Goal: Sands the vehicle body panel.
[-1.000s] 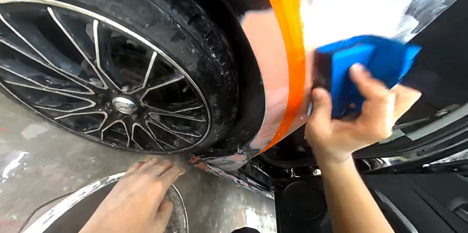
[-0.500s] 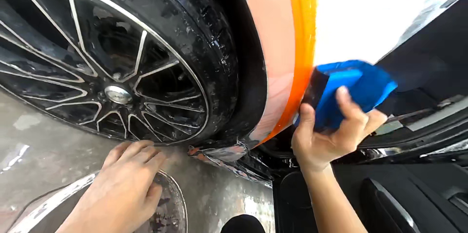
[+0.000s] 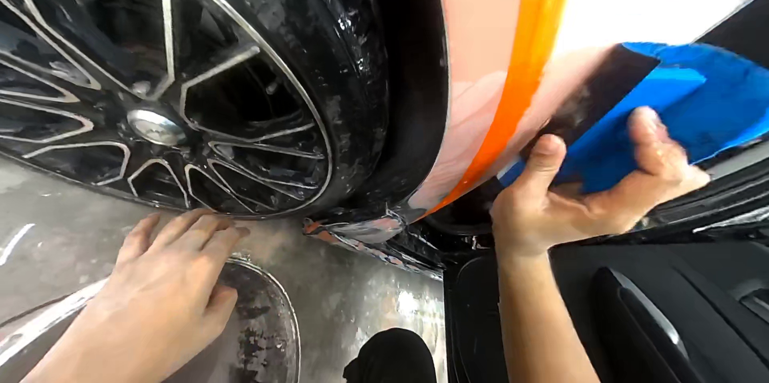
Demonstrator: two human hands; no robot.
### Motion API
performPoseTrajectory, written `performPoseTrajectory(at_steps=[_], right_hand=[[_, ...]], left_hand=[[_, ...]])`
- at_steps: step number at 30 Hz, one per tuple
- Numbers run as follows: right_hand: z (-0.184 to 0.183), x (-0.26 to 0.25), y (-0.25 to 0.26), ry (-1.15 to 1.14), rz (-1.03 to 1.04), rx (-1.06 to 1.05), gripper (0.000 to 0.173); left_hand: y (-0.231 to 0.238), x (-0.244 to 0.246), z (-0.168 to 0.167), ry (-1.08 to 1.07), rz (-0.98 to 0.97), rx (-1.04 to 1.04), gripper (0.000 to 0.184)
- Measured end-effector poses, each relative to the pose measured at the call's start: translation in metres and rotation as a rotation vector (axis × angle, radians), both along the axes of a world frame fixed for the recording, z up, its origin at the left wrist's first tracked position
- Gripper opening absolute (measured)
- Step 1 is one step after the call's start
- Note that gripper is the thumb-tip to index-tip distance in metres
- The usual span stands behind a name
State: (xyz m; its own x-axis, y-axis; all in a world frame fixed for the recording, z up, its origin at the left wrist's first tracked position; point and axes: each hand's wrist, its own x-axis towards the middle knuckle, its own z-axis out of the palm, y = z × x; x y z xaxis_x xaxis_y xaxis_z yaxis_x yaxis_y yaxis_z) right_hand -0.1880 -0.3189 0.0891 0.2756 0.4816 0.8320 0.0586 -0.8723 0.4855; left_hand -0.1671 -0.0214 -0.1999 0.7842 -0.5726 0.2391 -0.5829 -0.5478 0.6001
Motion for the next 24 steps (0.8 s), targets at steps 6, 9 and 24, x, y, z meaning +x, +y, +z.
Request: performPoseTrajectory(at_steps=[6,9,24], right_hand=[[-0.022,-0.015,-0.02,0.03,0.037,0.058,0.049],[-0.026,-0.013,-0.016,0.006,0.072,0.099,0.046],[-0.049,-0.02,-0.037,-0.014,0.093,0.127,0.043]], left_hand=[[0.005,0.004,0.001,0.032,-0.047,0.068,0.062],[0.005,-0.004,0.001,0.03,-0.059,0.101,0.061],[0.006,0.011,0.013,0.162,-0.135,0.098,0.078]])
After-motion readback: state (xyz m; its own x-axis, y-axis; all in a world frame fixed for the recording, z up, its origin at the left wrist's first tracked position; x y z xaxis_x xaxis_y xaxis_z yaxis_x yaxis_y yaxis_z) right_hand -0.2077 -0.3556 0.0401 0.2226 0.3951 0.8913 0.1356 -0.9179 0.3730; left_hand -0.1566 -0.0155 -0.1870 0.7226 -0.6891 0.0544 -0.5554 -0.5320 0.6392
